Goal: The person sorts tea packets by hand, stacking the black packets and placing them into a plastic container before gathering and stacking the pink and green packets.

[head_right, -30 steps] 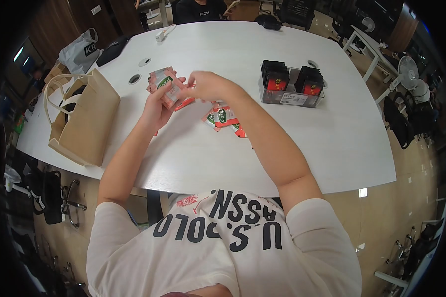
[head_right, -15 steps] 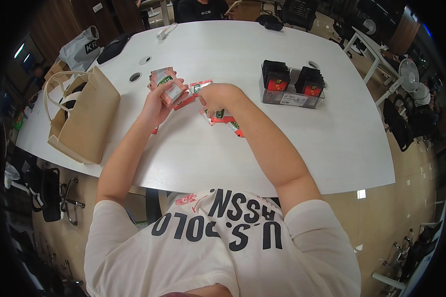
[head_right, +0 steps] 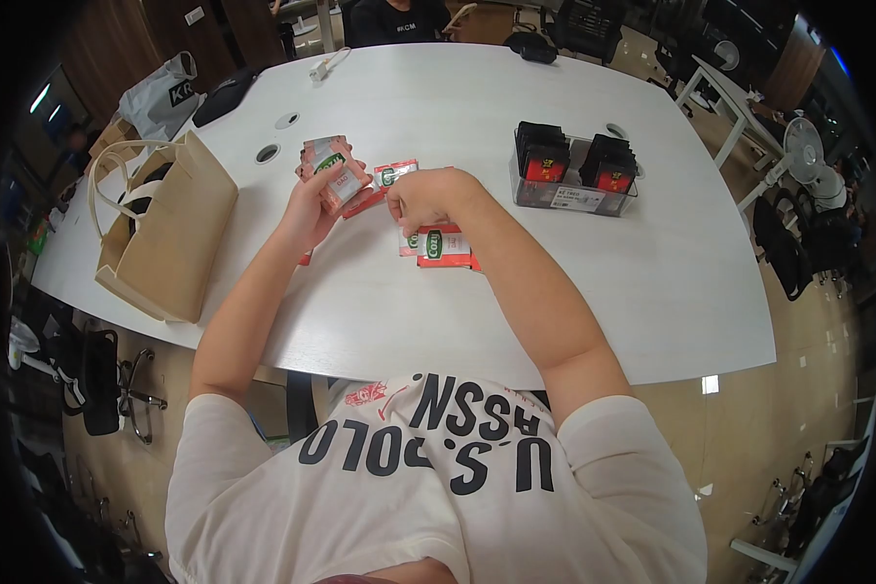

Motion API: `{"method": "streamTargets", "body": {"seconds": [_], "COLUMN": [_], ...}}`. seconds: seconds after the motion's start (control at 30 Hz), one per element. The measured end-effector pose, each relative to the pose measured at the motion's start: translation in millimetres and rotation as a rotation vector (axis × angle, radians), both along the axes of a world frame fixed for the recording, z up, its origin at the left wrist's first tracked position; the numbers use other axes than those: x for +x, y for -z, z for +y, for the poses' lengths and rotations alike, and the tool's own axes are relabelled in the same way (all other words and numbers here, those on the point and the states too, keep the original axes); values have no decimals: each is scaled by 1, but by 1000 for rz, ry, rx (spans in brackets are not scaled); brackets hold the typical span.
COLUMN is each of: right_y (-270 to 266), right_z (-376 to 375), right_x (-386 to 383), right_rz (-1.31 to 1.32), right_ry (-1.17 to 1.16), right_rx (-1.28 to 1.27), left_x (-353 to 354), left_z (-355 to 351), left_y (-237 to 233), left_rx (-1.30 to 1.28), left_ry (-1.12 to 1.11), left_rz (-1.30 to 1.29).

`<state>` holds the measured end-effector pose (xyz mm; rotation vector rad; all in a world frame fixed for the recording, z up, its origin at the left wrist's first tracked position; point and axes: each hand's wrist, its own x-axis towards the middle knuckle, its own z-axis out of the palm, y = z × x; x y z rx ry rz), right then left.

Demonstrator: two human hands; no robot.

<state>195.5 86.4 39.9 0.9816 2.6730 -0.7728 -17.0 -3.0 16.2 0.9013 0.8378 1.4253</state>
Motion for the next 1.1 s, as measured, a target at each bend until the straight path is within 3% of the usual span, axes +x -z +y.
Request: {"method": "streamTargets", "body": {"seconds": [0.1, 0.23, 0.33, 0.63, 0.73, 0.93, 1.03, 1.1], "right_y": [-2, -27, -39, -28, -22, -28, -24, -20], "right_z": [10, 20, 11, -4, -1, -6, -13, -23], "right_x": [-2, 9, 11, -16, -20, -20, -15, -21], "right_rz": [38, 456, 809, 869, 847, 835, 803, 678], "right_ry": [-94, -42, 32, 222, 118, 57, -255, -279], "right_rx": [-20, -302, -509, -284, 9, 237, 386, 666], "left_x": [0, 3, -8, 11, 9, 4, 1, 12], "left_z": [0, -8, 3, -16, -12, -16, -18, -20], "left_y": [0, -13, 3, -12, -2, -9, -16, -16], "left_rx": [-6, -70, -120, -52, -95, -200, -146, -171], "left_ry": [5, -10, -4, 266, 208, 190, 356, 321], "left_rz": [-3, 27, 57, -22, 39, 12, 62, 70]}}
